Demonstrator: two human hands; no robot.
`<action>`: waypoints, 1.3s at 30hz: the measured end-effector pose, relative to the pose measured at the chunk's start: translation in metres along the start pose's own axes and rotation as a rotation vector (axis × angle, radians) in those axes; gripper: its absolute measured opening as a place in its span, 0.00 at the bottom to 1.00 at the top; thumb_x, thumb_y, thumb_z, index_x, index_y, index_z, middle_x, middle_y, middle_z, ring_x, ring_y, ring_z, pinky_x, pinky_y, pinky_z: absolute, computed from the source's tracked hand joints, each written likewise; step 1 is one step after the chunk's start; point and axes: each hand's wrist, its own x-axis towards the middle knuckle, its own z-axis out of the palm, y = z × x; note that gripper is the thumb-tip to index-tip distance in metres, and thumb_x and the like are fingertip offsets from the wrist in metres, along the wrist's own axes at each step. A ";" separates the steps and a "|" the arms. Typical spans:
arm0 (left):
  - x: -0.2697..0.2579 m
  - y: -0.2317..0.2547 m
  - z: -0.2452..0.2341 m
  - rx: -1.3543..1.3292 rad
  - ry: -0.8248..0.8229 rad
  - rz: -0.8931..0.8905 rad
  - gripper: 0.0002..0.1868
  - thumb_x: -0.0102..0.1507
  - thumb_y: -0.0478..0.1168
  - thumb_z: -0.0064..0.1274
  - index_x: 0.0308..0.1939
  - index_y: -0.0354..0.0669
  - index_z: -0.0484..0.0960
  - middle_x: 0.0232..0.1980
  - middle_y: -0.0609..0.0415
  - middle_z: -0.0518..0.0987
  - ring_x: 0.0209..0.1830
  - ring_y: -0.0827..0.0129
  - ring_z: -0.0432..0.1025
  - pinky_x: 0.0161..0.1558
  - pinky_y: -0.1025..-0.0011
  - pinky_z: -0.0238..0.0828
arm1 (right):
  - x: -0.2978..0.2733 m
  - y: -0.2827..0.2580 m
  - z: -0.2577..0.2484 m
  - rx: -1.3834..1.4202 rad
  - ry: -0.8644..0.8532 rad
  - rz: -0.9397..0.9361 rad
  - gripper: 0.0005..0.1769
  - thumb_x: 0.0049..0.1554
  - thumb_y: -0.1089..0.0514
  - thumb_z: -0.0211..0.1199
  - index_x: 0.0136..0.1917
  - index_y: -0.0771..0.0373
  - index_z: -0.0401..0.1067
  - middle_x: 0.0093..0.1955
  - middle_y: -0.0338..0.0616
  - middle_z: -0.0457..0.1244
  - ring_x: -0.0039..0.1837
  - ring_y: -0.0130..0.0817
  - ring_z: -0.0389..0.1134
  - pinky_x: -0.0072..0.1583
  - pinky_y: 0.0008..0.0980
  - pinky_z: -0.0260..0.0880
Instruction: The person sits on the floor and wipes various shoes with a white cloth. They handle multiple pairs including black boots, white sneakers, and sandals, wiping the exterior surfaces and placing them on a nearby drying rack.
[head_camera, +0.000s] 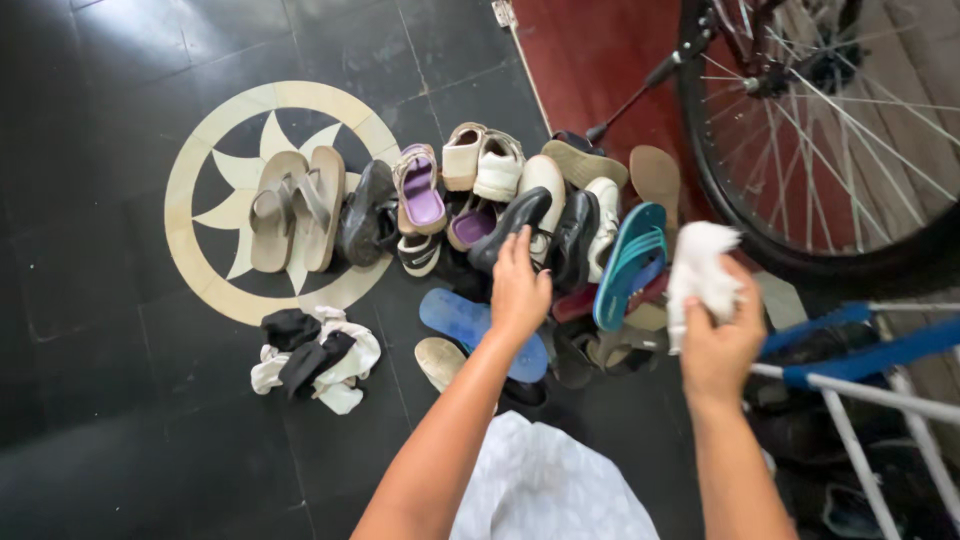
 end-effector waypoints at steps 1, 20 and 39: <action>0.010 -0.023 0.003 0.047 -0.026 -0.031 0.43 0.59 0.36 0.59 0.76 0.42 0.58 0.75 0.33 0.60 0.72 0.36 0.58 0.69 0.51 0.58 | 0.002 0.009 0.023 0.083 -0.020 0.080 0.28 0.56 0.77 0.59 0.69 0.66 0.68 0.65 0.44 0.65 0.66 0.32 0.67 0.67 0.30 0.67; 0.047 -0.161 0.003 0.291 -0.157 -0.284 0.38 0.58 0.39 0.56 0.73 0.55 0.63 0.59 0.51 0.74 0.63 0.50 0.68 0.54 0.50 0.71 | -0.009 0.163 0.099 0.141 -0.092 0.418 0.23 0.55 0.74 0.59 0.63 0.62 0.74 0.56 0.40 0.68 0.56 0.25 0.69 0.57 0.26 0.69; 0.202 -0.155 0.098 0.763 0.274 0.388 0.27 0.61 0.38 0.49 0.66 0.46 0.74 0.65 0.52 0.73 0.70 0.53 0.63 0.56 0.43 0.64 | -0.012 0.152 0.100 -0.062 -0.117 0.365 0.22 0.54 0.71 0.63 0.61 0.61 0.76 0.52 0.40 0.70 0.53 0.24 0.69 0.54 0.26 0.69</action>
